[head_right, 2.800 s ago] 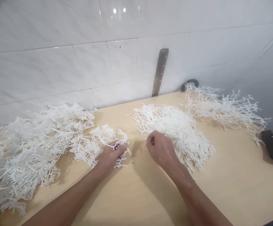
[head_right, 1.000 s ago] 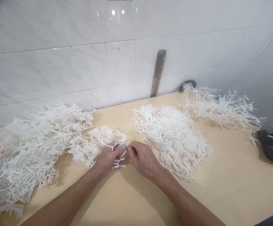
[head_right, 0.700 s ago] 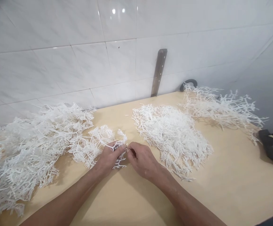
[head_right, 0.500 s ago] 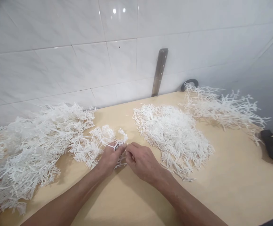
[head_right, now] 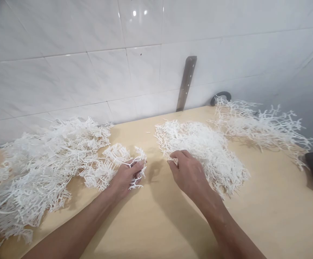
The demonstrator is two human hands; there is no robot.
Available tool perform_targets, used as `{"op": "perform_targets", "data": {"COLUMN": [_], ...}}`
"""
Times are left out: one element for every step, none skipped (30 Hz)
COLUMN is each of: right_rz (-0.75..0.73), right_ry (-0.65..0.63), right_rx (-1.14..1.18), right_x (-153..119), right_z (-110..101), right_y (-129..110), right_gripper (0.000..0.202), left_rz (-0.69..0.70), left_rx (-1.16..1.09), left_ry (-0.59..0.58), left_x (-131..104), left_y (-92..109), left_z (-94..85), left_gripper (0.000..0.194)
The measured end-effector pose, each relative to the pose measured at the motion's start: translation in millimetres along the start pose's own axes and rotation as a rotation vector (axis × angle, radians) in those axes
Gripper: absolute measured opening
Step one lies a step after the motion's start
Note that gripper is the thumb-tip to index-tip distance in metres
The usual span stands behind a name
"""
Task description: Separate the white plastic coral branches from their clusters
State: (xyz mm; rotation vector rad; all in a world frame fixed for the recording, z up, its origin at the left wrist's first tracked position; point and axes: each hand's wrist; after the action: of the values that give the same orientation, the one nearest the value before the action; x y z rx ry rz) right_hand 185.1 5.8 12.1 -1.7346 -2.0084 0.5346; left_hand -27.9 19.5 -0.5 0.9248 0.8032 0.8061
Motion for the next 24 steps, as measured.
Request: {"op": "perform_targets", "data": {"right_rz": [0.005,0.002,-0.010,-0.027,-0.045,-0.059,-0.068,-0.071,-0.065,-0.052,-0.037,-0.024,-0.015,-0.008,-0.001,0.007,0.017,0.029,0.039,0.046,0.050,0.052,0.056,0.061], "right_ry": [0.012,-0.003,-0.040,-0.087,-0.135,-0.179,-0.215,-0.245,-0.269,-0.286,-0.295,-0.291,-0.279,-0.266,-0.257,-0.257,-0.261,-0.273,-0.285,-0.295,-0.304,-0.312,-0.320,-0.329], "right_rx": [0.033,0.087,0.150,0.210,0.258,0.294,0.324,0.351,0.376,0.398,0.414,0.420,0.417,0.413,0.412,0.414,0.419,0.425,0.431,0.433,0.433,0.434,0.440,0.448], "right_x": [0,-1,-2,-3,-5,-6,-6,-7,-7,-7,-7,-7,-7,-6,-6,-6,-5,-5,-5,-5,-4,-4,-4,-4], "right_z": [0,2,3,6,8,11,14,16,18,20,22,23,24,25,25,26,26,26,26,25,25,24,24,24], "right_y": [-2,-5,-9,-14,-19,-24,-28,-31,-33,-35,-35,-35,-35,-34,-34,-34,-34,-34,-34,-34,-34,-35,-35,-35], "right_gripper": [0.018,0.021,0.023,0.026,0.027,0.029,0.029,0.030,0.030,0.030,0.029,0.028,0.027,0.026,0.025,0.024,0.024,0.023,0.023,0.023,0.023,0.023,0.023,0.023], "left_rz": [0.007,0.013,0.019,0.021,0.019,0.012,0.004,-0.004,-0.009,-0.011,-0.008,-0.004,0.000,0.003,0.005,0.007,0.009,0.010,0.012,0.013,0.013,0.013,0.014,0.016], "left_rx": [0.003,0.010,0.020,0.032,0.043,0.055,0.068,0.083,0.101,0.123,0.145,0.166,0.185,0.200,0.213,0.224,0.233,0.242,0.249,0.255,0.257,0.255,0.251,0.245], "left_ry": [-0.021,-0.041,-0.056,-0.061,-0.057,-0.045,-0.026,-0.003,0.020,0.036,0.046,0.049,0.048,0.046,0.044,0.043,0.043,0.043,0.044,0.046,0.049,0.050,0.053,0.056], "left_x": [0,-1,-1,-2,-3,-4,-5,-6,-7,-7,-8,-8,-7,-7,-7,-7,-6,-6,-6,-6,-6,-6,-6,-6], "left_y": [0,0,1,2,2,3,3,3,3,3,2,1,0,-1,-1,-2,-3,-3,-4,-4,-4,-5,-5,-5], "left_z": [-0.4,-0.4,0.2,1.3,2.8,4.6,6.5,8.2,9.6,10.7,11.3,11.5,11.3,10.9,10.3,9.7,9.1,8.6,8.3,8.1,8.1,8.1,8.2,8.3], "left_gripper": [0.048,0.046,0.045,0.043,0.042,0.041,0.040,0.040,0.040,0.040,0.040,0.040,0.040,0.040,0.040,0.040,0.040,0.039,0.039,0.039,0.038,0.038,0.037,0.037]}}
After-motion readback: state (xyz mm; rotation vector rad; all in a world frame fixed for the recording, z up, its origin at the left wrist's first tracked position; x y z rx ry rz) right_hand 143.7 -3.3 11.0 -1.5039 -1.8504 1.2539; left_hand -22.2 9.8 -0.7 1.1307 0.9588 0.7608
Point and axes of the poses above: each hand's wrist, its own x-axis towards the middle knuckle, its own z-axis out of the palm, y = z × x, and after that the axes turned 15 degrees about -y, right-handed
